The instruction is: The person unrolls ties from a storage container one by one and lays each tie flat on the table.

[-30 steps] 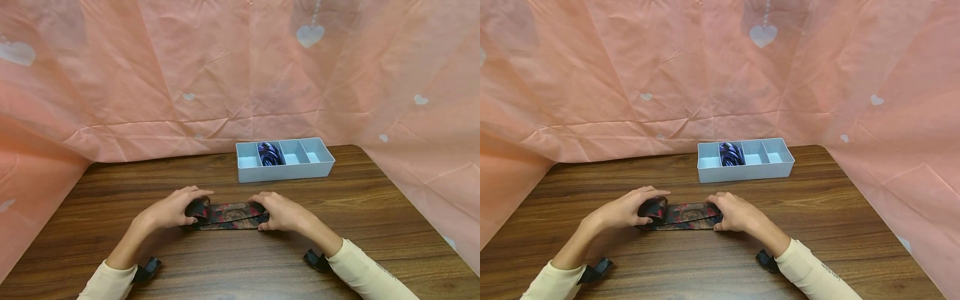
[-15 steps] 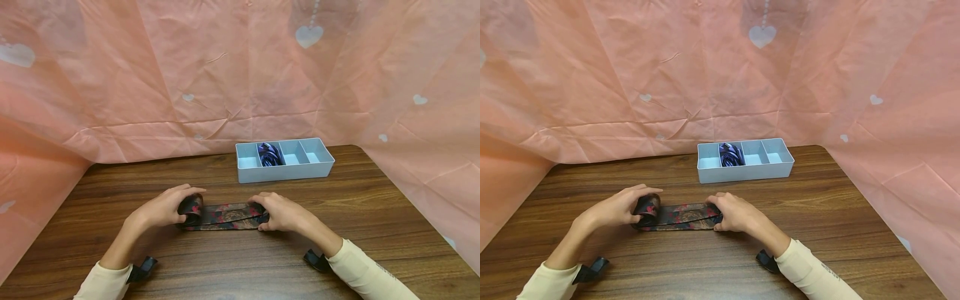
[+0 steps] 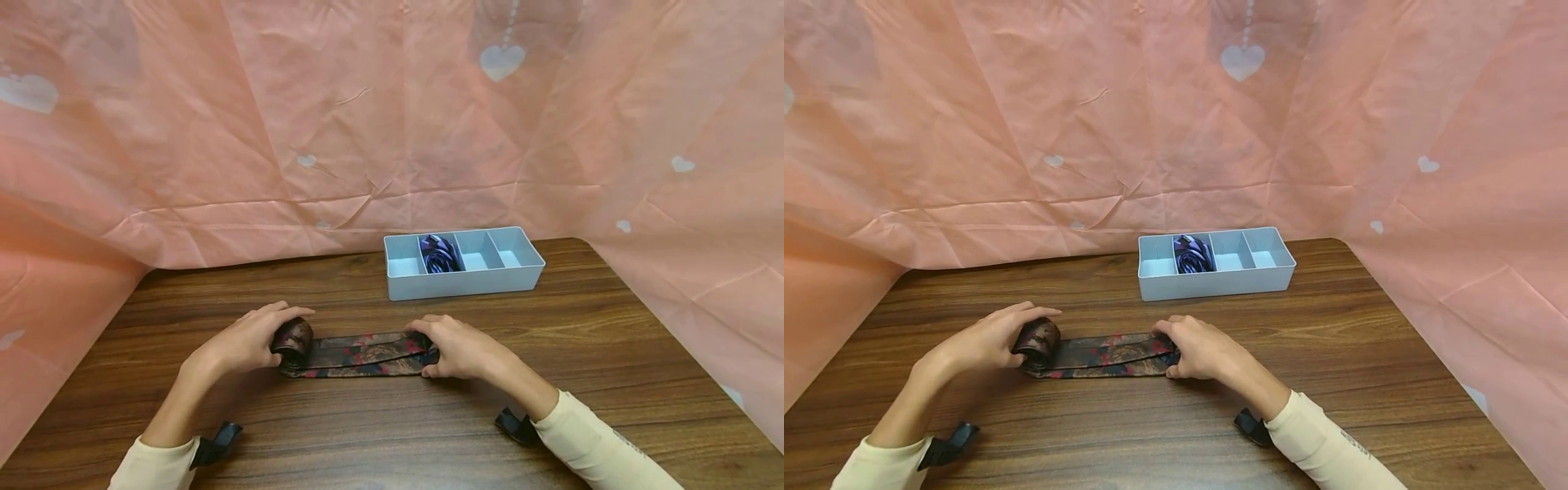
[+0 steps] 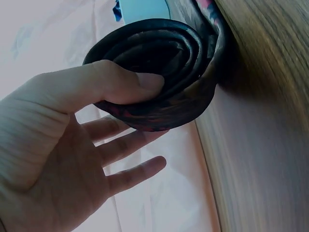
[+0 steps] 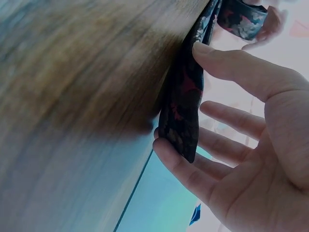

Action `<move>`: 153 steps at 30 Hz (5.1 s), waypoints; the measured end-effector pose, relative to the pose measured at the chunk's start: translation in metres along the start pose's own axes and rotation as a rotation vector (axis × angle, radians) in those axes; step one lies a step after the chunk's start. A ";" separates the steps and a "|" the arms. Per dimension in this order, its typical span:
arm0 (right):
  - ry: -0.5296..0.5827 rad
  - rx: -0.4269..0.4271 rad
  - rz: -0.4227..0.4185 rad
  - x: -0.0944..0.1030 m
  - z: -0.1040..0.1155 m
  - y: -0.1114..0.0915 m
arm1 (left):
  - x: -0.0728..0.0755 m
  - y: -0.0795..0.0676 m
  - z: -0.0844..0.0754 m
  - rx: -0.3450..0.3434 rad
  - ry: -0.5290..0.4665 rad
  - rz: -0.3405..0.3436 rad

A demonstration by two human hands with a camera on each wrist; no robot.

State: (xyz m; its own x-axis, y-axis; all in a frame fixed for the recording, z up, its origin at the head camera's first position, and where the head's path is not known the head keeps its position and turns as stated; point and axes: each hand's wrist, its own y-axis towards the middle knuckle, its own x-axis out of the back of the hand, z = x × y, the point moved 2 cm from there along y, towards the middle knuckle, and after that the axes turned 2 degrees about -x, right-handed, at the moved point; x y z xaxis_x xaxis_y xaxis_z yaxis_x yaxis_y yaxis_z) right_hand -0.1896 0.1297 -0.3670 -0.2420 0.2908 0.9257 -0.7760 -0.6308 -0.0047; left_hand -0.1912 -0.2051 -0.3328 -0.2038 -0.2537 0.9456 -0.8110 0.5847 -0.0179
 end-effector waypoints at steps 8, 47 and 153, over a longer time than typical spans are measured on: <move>0.008 -0.019 0.012 0.000 0.001 0.001 | 0.000 -0.007 0.009 0.026 0.035 0.006; 0.001 -0.039 0.023 0.001 0.001 -0.001 | -0.008 -0.013 0.054 -0.148 -0.390 0.054; 0.192 -0.071 -0.038 0.016 -0.017 0.002 | 0.019 -0.054 0.109 0.067 -0.427 0.177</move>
State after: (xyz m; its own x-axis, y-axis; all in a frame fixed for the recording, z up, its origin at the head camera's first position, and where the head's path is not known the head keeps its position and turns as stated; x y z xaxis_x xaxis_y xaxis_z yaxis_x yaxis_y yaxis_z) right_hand -0.2051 0.1451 -0.3587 -0.3131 0.4493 0.8367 -0.8241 -0.5664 -0.0042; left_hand -0.2113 -0.3254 -0.3498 -0.5384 -0.4573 0.7078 -0.7741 0.6004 -0.2009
